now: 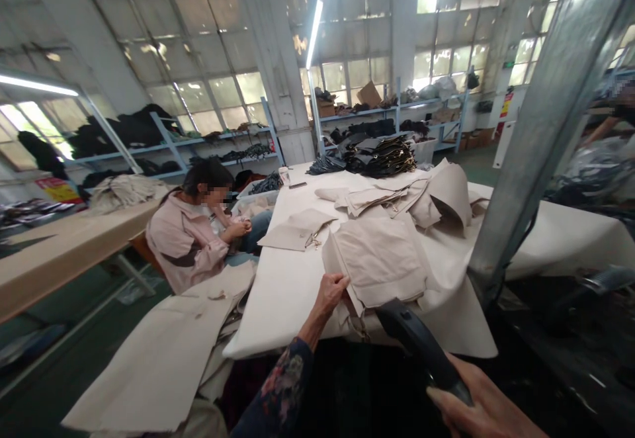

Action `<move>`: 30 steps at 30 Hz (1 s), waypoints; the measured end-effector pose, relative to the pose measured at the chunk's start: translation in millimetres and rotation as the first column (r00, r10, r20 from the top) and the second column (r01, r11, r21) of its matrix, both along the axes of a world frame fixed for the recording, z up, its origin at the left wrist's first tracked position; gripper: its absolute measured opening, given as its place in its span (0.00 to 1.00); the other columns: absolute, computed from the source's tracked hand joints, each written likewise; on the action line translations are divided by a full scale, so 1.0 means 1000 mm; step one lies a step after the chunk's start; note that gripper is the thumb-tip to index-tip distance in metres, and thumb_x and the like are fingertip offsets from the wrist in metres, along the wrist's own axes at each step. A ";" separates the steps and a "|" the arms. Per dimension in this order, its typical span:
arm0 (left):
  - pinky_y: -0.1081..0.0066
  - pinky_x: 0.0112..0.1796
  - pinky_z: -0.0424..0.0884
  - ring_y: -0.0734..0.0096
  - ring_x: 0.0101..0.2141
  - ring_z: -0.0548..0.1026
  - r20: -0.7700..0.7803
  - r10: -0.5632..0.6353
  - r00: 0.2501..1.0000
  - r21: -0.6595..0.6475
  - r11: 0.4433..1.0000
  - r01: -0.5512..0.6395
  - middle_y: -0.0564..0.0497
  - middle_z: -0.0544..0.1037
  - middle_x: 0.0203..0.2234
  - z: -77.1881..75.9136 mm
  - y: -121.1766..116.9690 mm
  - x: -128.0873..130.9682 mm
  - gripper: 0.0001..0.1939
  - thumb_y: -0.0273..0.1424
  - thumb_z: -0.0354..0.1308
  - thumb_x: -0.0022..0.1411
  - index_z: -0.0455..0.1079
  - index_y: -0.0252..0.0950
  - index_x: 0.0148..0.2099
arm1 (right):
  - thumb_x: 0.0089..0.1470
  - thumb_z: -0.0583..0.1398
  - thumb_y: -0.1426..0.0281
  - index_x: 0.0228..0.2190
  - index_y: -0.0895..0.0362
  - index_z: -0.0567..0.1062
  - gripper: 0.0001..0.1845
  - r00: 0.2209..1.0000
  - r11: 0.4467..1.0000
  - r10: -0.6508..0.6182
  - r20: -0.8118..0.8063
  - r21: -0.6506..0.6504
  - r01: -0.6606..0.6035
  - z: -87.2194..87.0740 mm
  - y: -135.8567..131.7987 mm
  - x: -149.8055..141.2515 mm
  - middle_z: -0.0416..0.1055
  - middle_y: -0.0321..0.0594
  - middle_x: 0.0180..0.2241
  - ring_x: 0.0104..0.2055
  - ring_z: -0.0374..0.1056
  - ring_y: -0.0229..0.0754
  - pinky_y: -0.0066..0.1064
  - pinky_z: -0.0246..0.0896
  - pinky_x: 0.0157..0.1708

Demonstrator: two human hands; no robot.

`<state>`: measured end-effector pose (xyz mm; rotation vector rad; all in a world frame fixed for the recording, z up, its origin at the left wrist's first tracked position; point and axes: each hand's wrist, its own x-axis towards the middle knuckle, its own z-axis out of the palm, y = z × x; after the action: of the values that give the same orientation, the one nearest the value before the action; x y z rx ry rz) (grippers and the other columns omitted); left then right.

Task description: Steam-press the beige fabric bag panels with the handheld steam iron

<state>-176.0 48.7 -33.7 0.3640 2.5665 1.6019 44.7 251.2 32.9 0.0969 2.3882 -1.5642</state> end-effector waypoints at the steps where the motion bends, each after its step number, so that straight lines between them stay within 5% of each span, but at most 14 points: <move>1: 0.72 0.22 0.65 0.72 0.20 0.70 0.013 -0.002 1.000 0.072 0.997 0.001 0.56 0.70 0.16 -0.002 -0.002 0.003 0.22 0.46 0.52 0.58 0.68 0.32 0.25 | 0.51 0.54 0.64 0.27 0.56 0.62 0.08 1.000 1.000 0.020 -0.001 -0.013 -0.020 0.001 -0.003 -0.004 0.61 0.28 0.17 0.16 0.61 0.33 0.23 0.56 0.17; 6: 0.70 0.24 0.67 0.70 0.20 0.70 0.093 -0.040 0.995 0.388 0.922 0.000 0.53 0.72 0.17 -0.008 -0.004 0.012 0.21 0.47 0.56 0.52 0.68 0.32 0.24 | 0.54 0.53 0.67 0.29 0.56 0.63 0.06 0.996 0.995 0.085 -0.034 -0.043 -0.086 -0.001 -0.021 -0.026 0.62 0.28 0.19 0.16 0.62 0.32 0.21 0.55 0.16; 11: 0.70 0.25 0.67 0.73 0.18 0.68 0.129 -0.063 0.990 0.568 0.823 -0.022 0.54 0.70 0.16 -0.010 -0.011 0.015 0.19 0.45 0.58 0.52 0.69 0.32 0.25 | 0.54 0.54 0.65 0.31 0.57 0.64 0.07 0.995 0.993 0.102 0.022 -0.053 -0.101 0.001 -0.035 -0.045 0.64 0.29 0.20 0.16 0.64 0.32 0.20 0.55 0.15; 18: 0.73 0.24 0.63 0.73 0.20 0.67 0.136 0.030 0.990 0.637 0.763 -0.111 0.53 0.71 0.17 -0.018 -0.021 0.013 0.21 0.47 0.59 0.51 0.70 0.32 0.25 | 0.54 0.55 0.61 0.30 0.57 0.64 0.11 0.991 0.991 0.119 0.058 -0.064 -0.115 0.003 -0.048 -0.063 0.63 0.28 0.19 0.14 0.63 0.32 0.20 0.54 0.13; 27: 0.73 0.26 0.61 0.71 0.23 0.66 0.115 0.096 0.989 0.640 0.754 -0.148 0.54 0.70 0.17 -0.027 -0.021 0.017 0.19 0.45 0.57 0.53 0.70 0.34 0.25 | 0.54 0.53 0.54 0.23 0.57 0.64 0.19 0.986 0.978 0.130 0.102 -0.176 -0.111 0.011 -0.055 -0.084 0.62 0.29 0.11 0.13 0.62 0.35 0.24 0.57 0.15; 30: 0.72 0.26 0.61 0.70 0.24 0.66 0.104 0.073 0.992 0.642 0.757 -0.123 0.53 0.70 0.18 -0.028 -0.022 0.019 0.19 0.46 0.55 0.54 0.71 0.34 0.25 | 0.54 0.53 0.52 0.23 0.57 0.65 0.21 0.994 0.994 0.085 0.067 -0.078 -0.080 0.018 -0.051 -0.089 0.63 0.30 0.11 0.14 0.63 0.36 0.25 0.59 0.17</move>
<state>-157.3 27.2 -61.8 0.2034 1.9136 2.4686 -44.7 200.6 50.7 0.0368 2.2474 -1.5841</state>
